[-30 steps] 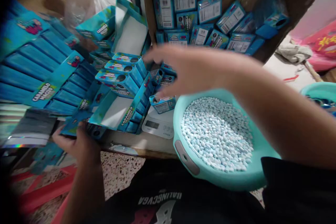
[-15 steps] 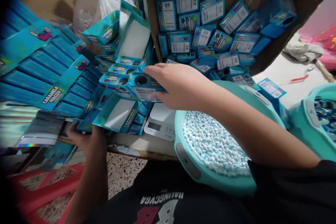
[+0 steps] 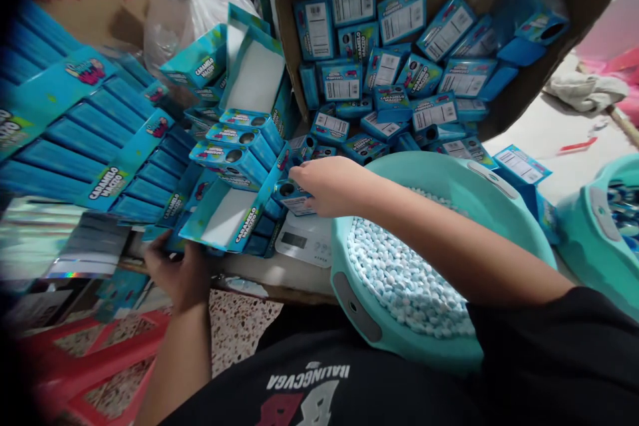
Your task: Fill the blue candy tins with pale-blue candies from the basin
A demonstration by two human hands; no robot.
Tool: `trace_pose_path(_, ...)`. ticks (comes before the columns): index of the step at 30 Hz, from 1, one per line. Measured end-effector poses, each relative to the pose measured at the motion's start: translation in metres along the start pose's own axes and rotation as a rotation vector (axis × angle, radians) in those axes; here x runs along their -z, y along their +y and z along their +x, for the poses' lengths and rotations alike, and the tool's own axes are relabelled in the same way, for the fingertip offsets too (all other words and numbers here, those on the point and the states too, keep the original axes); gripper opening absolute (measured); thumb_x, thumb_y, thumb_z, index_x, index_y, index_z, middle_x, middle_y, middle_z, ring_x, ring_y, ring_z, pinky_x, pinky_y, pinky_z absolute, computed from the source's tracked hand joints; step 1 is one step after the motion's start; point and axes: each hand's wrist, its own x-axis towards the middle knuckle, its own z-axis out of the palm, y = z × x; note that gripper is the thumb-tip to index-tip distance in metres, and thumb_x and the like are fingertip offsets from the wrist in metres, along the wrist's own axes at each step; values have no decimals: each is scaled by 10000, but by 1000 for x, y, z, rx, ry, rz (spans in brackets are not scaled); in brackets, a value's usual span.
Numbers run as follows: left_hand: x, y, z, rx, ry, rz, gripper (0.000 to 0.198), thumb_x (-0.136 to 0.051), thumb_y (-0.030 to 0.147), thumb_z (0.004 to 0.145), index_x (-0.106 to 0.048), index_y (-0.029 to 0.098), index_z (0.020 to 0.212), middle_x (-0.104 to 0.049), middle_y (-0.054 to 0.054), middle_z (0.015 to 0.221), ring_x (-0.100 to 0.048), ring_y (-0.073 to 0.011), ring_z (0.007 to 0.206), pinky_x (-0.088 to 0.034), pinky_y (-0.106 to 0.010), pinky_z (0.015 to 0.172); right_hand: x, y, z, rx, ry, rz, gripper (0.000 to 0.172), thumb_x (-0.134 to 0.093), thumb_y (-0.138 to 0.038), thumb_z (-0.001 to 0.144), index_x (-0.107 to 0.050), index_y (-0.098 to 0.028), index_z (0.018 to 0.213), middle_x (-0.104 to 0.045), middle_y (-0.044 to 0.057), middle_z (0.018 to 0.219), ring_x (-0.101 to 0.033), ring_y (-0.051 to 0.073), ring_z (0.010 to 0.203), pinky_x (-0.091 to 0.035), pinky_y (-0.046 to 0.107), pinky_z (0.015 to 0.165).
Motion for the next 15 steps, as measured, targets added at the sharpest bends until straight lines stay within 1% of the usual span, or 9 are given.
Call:
trace_pose_path(2, -1, -2, 1, 0, 28, -4, 459, -611, 311, 789, -546, 118, 1201, -559, -132, 1180, -574, -240, 1049, -497, -394, 913, -2, 0, 0, -2, -22, -14, 317, -594, -219, 819, -570, -152, 1128, -666, 115, 1033, -633, 258, 865, -380, 320, 612)
trace_pose_path(4, -2, -4, 2, -5, 53, -4, 431, -627, 300, 770, -575, 119, 1157, -583, -124, 1147, -582, -237, 1038, -503, -383, 898, -4, 2, 0, -5, -35, -1, 353, -600, -200, 809, -561, -157, 1157, -667, 115, 1048, -634, 255, 886, -403, 318, 643)
trace_pose_path(6, -3, -7, 3, -5, 59, -1, 413, -636, 310, 765, -587, 126, 1132, -592, -122, 1135, -582, -243, 1043, -501, -389, 901, -6, 7, 0, -7, -53, 58, 476, -658, -294, 803, -534, -169, 1245, -660, 122, 1105, -632, 271, 932, -433, 328, 686)
trace_pose_path(8, -4, -9, 5, -4, 60, 5, 400, -637, 328, 768, -592, 132, 1114, -594, -120, 1126, -580, -250, 1052, -500, -396, 903, -9, 16, 2, -9, -64, 182, 662, -702, -487, 779, -494, -189, 1332, -642, 127, 1182, -619, 297, 999, -462, 352, 743)
trace_pose_path(9, -4, -9, 5, -4, 59, 9, 398, -636, 336, 769, -592, 132, 1108, -595, -118, 1122, -579, -253, 1053, -499, -400, 902, -12, 22, 4, -8, -56, 277, 699, -672, -575, 787, -491, -199, 1349, -630, 125, 1220, -607, 302, 1040, -471, 364, 783)
trace_pose_path(11, -4, -10, 6, -7, 57, 16, 393, -636, 345, 769, -594, 130, 1095, -595, -115, 1113, -576, -256, 1049, -496, -406, 902, -17, 35, 9, -43, 6, 508, 621, -506, -655, 880, -535, -210, 1312, -618, 110, 1263, -585, 285, 1102, -473, 373, 865)
trace_pose_path(12, -4, -10, 7, -9, 57, 20, 387, -638, 347, 767, -597, 129, 1085, -597, -112, 1103, -575, -255, 1039, -494, -410, 903, -19, 41, 11, -83, 41, 629, 587, -394, -653, 933, -561, -209, 1278, -622, 105, 1262, -585, 269, 1107, -473, 369, 887)
trace_pose_path(13, -4, -9, 7, -12, 56, 25, 380, -643, 347, 765, -600, 129, 1073, -600, -107, 1091, -576, -253, 1025, -493, -414, 904, -21, 46, 14, -134, 67, 738, 598, -285, -644, 968, -578, -206, 1251, -633, 103, 1248, -593, 254, 1091, -478, 365, 887)
trace_pose_path(15, -3, -8, 7, -16, 51, 35, 362, -656, 347, 768, -602, 132, 1055, -604, -95, 1068, -577, -248, 998, -494, -422, 899, -24, 50, 17, -219, 85, 867, 653, -169, -641, 984, -591, -205, 1226, -650, 102, 1220, -610, 239, 1051, -493, 353, 855)
